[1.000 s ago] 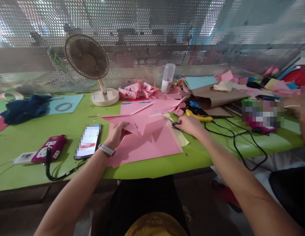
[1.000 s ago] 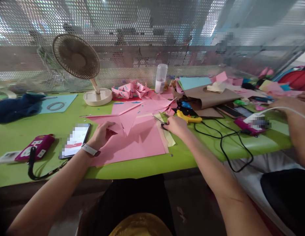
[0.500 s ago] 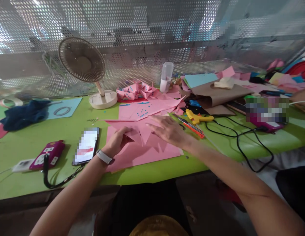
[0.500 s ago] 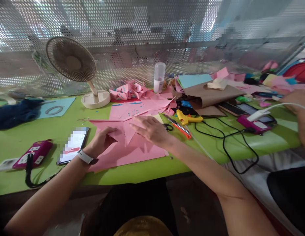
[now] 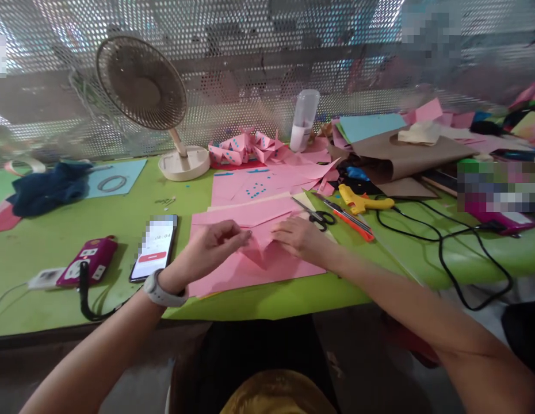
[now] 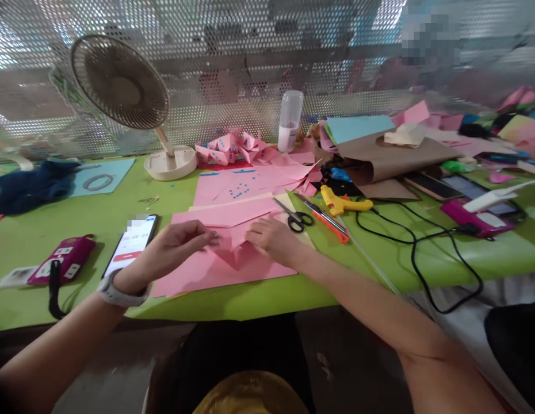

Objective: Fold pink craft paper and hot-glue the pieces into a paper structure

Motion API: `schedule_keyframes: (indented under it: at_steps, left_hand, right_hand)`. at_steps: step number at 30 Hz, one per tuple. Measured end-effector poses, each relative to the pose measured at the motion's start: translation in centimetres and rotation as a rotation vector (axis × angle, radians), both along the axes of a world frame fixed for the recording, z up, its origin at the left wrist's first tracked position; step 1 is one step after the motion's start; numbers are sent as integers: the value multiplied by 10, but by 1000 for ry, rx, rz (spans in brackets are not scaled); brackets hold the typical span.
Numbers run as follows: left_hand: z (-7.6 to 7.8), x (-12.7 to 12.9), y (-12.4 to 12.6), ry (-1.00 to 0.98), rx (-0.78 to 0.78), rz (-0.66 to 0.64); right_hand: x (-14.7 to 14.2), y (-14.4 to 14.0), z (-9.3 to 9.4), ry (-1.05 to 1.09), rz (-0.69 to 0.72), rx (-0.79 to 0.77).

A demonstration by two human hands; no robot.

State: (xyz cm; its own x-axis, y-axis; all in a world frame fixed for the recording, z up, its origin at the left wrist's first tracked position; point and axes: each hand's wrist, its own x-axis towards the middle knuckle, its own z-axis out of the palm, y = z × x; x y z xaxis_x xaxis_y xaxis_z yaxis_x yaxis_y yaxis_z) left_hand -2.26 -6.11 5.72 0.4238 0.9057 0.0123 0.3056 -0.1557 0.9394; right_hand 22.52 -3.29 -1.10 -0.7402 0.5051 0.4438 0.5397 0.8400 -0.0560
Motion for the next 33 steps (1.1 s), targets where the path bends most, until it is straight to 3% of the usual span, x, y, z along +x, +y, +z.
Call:
schedule_keyframes:
  at_steps: [2,4,9,13,17,20,24,33]
  left_hand:
    - [-7,0,12,150,311,23]
    - [-22,-1,25,344,451,21]
    - [-54,-3,44,690,595,-47]
    - [-57,-4,46,813,702,-61]
    - [-58,-4,49,911,787,-102]
    - [-62,-5,53,906,805,-92]
    - [-66,-6,58,764,800,-37]
    - [-67,-7,60,646,786,-35]
  right_hand:
    - [-1,1,0,61,-2,-88]
    - [-2,1,1,135,-9,-198]
    - [-9,5,1,268,-131,-493]
    - [-17,9,4,382,-252,-754]
    - [-26,9,5,472,-326,-838]
    - [-31,6,1,566,-335,-836]
    - [-34,4,-3,529,-341,-771]
    - [-35,12,4,511,-314,-947]
